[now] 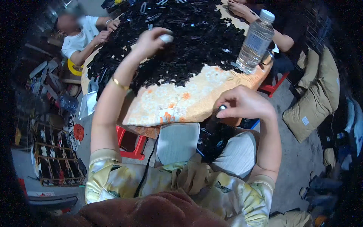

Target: Assembling small black plastic components by inserting small silver parts into them.

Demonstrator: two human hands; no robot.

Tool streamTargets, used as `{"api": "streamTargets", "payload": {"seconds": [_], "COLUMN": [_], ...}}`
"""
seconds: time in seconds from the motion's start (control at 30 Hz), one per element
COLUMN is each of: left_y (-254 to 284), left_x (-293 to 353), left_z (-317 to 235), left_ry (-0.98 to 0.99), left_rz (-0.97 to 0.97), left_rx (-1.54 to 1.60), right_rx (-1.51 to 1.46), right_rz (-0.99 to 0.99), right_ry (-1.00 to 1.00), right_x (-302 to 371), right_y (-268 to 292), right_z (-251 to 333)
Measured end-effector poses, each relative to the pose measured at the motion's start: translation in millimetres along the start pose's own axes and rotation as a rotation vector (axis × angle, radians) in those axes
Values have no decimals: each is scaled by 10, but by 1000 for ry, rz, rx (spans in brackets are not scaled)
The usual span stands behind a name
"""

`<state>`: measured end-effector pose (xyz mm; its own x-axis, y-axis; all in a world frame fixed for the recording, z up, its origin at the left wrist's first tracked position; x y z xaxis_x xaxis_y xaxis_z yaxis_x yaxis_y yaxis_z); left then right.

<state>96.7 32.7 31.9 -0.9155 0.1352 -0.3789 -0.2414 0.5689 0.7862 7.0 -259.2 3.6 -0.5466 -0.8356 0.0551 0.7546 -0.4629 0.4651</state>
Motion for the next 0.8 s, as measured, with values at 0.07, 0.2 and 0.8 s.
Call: {"api": "streamTargets", "payload": {"seconds": [0.07,0.2,0.8], "left_y": [188,69,-59], "left_x": [-260,-503,252], "left_z": [665,1416,-178], "left_ry": [224,217,64], "left_rz": [-116,-108,-62], "left_rx": [-361,-519,542], "right_rx": [158,439,796], "right_rz": [14,-632,-891], "right_ry": [-3,69,240], "right_x": [-72,-205,-355], "right_y": [-27,235,104], "right_z": [-39,-304,-461]}}
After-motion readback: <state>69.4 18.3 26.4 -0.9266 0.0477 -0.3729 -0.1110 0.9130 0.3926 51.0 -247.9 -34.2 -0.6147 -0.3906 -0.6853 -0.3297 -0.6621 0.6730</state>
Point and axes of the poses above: each hand's wrist, its own x-axis away from the middle knuckle, its own y-axis out of the back of the hand, z = x × y, the point moved 4 cm from there along -x, towards the middle knuckle, and after that the axes turned 5 degrees about -x, right-handed, at the moved point
